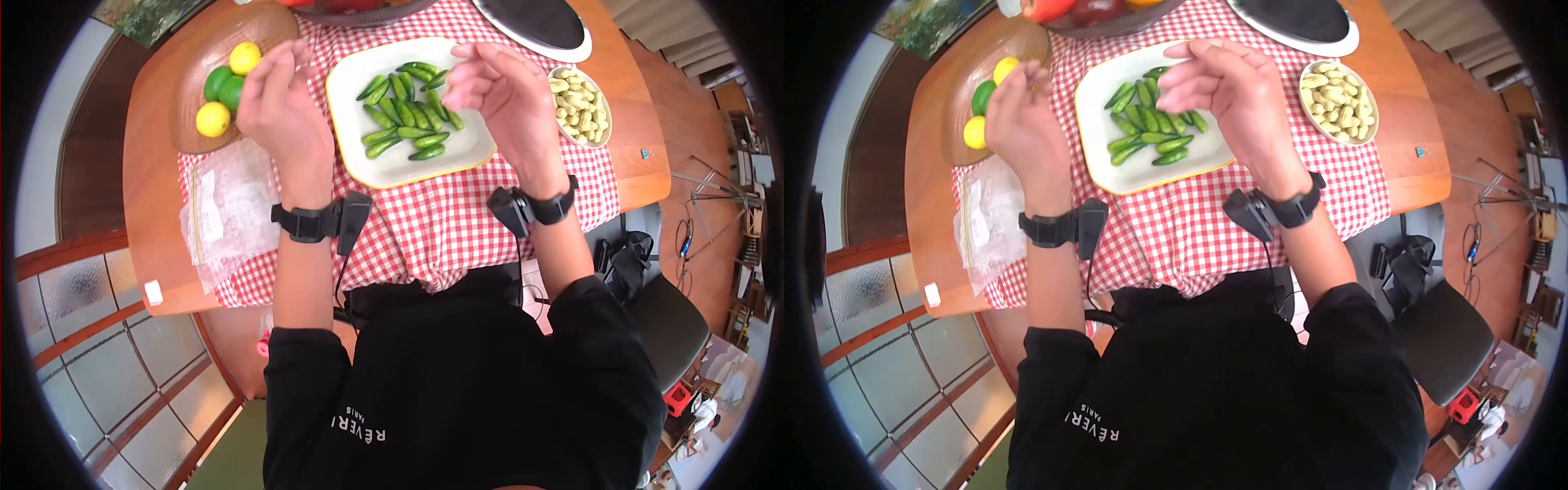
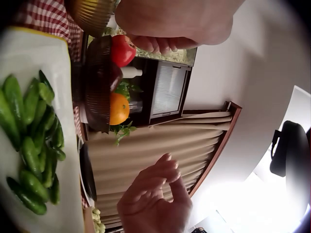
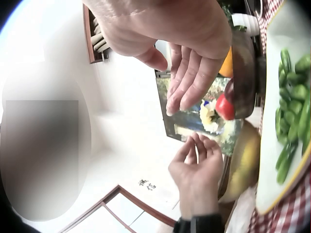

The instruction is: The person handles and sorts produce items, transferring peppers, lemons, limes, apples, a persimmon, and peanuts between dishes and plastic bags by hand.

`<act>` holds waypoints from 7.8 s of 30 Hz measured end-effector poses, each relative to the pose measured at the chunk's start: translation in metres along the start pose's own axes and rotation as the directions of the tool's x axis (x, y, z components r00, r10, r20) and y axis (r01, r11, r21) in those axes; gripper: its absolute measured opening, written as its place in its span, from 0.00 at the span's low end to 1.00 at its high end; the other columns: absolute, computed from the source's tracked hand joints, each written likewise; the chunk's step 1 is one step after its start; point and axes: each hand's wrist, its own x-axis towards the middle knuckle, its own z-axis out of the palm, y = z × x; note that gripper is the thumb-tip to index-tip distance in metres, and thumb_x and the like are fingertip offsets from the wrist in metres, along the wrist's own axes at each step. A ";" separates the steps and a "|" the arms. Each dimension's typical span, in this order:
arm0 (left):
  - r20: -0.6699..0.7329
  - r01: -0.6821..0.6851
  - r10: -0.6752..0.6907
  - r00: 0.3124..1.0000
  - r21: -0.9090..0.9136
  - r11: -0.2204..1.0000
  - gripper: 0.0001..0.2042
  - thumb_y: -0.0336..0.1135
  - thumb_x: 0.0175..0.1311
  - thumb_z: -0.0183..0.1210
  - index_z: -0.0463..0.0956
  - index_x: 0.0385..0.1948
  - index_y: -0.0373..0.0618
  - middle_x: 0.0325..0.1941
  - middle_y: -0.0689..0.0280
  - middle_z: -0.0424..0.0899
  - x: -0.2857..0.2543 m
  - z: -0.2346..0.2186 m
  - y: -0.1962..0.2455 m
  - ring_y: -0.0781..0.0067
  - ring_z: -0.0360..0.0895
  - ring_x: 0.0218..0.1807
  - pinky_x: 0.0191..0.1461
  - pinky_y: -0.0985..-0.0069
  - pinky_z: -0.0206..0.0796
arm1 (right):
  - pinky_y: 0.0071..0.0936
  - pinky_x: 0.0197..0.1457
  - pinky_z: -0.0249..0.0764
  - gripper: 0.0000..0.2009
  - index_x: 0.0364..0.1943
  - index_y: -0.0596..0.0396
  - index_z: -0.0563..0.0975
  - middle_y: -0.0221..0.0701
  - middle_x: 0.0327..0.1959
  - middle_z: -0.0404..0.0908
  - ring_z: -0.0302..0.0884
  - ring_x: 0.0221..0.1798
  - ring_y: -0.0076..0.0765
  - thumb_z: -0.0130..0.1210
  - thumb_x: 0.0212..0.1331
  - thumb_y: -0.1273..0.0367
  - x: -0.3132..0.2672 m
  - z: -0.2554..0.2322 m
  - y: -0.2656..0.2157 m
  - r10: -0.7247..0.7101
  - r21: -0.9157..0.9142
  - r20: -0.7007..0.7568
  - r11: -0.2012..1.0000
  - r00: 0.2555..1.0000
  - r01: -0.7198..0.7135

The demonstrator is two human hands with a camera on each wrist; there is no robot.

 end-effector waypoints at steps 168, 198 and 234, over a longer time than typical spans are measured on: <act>0.770 -0.665 -0.143 0.621 0.615 0.423 0.09 0.19 0.51 0.72 0.87 0.34 0.37 0.34 0.58 0.87 -0.024 0.000 0.040 0.60 0.85 0.35 0.40 0.70 0.76 | 0.25 0.32 0.77 0.12 0.48 0.57 0.88 0.35 0.30 0.89 0.82 0.26 0.26 0.69 0.64 0.68 0.020 -0.010 0.003 0.055 -0.844 0.207 0.515 0.977 0.150; 0.127 -0.860 -0.927 0.353 0.435 -0.268 0.07 0.32 0.65 0.63 0.86 0.33 0.39 0.33 0.54 0.84 -0.008 -0.054 0.136 0.48 0.83 0.42 0.49 0.56 0.75 | 0.28 0.29 0.73 0.10 0.41 0.58 0.87 0.33 0.24 0.85 0.79 0.23 0.29 0.63 0.69 0.65 0.026 -0.031 0.013 -0.228 -0.775 0.232 0.544 0.946 0.321; 0.583 -0.722 -0.462 0.669 0.657 -0.217 0.06 0.34 0.66 0.66 0.84 0.34 0.43 0.44 0.57 0.77 -0.057 -0.035 0.103 0.49 0.69 0.54 0.56 0.53 0.57 | 0.25 0.29 0.74 0.10 0.41 0.58 0.88 0.32 0.23 0.86 0.80 0.23 0.25 0.63 0.70 0.65 0.028 -0.031 0.015 -0.212 -0.796 0.238 0.517 0.948 0.315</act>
